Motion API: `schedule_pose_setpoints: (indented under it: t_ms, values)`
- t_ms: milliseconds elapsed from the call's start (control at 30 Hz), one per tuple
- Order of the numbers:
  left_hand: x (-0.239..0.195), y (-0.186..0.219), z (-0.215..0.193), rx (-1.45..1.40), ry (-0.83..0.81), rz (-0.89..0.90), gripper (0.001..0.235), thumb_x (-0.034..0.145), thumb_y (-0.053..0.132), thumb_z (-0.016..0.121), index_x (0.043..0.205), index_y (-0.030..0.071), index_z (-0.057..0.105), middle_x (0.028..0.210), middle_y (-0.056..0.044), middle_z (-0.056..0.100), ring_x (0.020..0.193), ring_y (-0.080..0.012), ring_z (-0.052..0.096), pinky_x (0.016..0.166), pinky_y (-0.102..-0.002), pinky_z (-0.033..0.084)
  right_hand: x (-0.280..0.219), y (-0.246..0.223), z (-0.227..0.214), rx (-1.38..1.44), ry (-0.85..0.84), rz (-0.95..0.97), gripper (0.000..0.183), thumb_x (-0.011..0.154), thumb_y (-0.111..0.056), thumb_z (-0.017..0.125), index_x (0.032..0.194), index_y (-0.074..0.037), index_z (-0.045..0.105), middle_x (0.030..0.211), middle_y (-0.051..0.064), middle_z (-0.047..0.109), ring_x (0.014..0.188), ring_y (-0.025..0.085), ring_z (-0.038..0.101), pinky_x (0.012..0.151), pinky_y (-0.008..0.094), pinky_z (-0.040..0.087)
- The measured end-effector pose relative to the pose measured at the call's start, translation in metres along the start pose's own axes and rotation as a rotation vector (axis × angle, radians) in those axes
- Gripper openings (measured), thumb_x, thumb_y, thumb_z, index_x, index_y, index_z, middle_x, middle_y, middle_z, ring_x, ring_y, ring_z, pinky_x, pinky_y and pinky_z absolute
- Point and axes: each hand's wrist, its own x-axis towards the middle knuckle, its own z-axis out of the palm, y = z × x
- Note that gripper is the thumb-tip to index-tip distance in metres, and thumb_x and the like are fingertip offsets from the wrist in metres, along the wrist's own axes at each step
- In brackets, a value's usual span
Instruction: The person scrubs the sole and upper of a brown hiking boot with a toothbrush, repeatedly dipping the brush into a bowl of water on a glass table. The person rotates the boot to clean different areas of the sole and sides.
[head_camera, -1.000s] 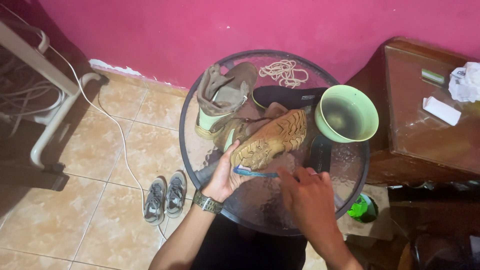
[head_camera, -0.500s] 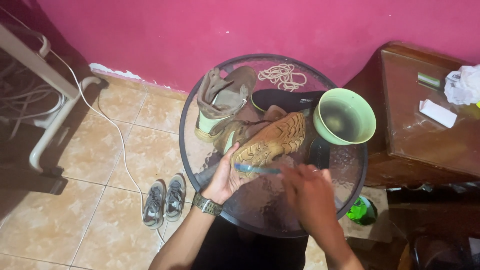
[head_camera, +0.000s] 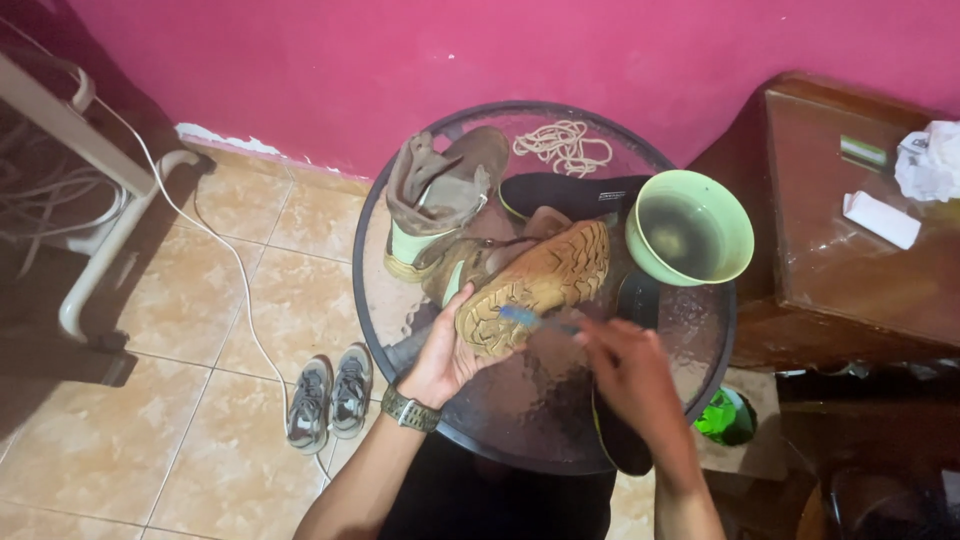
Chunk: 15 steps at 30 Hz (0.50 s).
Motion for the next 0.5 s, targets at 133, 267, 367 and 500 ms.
schedule_pose_setpoints:
  t_ms: [133,267,367,500]
  values:
    - [0.019,-0.01,-0.027,-0.064,-0.138,0.028,0.065,0.094,0.048,0.057,0.141,0.003,0.06,0.125,-0.021,0.072,0.1,-0.0323,0.073,0.07,-0.043,0.064,-0.013,-0.007,0.023,-0.081,-0.153,0.076,0.031,0.099,-0.037,0.059,0.119,-0.022,0.076,0.096,0.001,0.073,0.087,0.027,0.068,0.078,0.044,0.043]
    - [0.011,-0.01,-0.023,-0.085,-0.157,0.023,0.068,0.096,0.049,0.054,0.144,0.001,0.057,0.129,-0.025,0.069,0.101,-0.038,0.071,0.078,-0.046,0.063,-0.016,-0.012,0.024,-0.196,-0.063,-0.025,0.028,0.095,-0.029,0.065,0.12,-0.024,0.076,0.101,0.003,0.073,0.088,0.029,0.066,0.07,0.046,0.042]
    - [0.011,-0.008,-0.02,-0.067,-0.129,0.03,0.065,0.095,0.048,0.054,0.143,0.003,0.058,0.131,-0.023,0.069,0.107,-0.0349,0.07,0.081,-0.048,0.062,-0.008,-0.026,0.015,-0.197,-0.13,0.025,0.027,0.096,-0.029,0.062,0.117,-0.031,0.077,0.098,0.002,0.075,0.086,0.026,0.066,0.075,0.045,0.044]
    - [0.02,-0.012,-0.029,-0.112,-0.111,0.035,0.059,0.096,0.044,0.059,0.137,0.002,0.059,0.124,-0.023,0.073,0.096,-0.0355,0.074,0.067,-0.046,0.065,-0.012,-0.026,0.024,-0.193,-0.148,0.012,0.029,0.098,-0.034,0.058,0.12,-0.028,0.077,0.101,0.004,0.075,0.092,0.029,0.068,0.076,0.048,0.044]
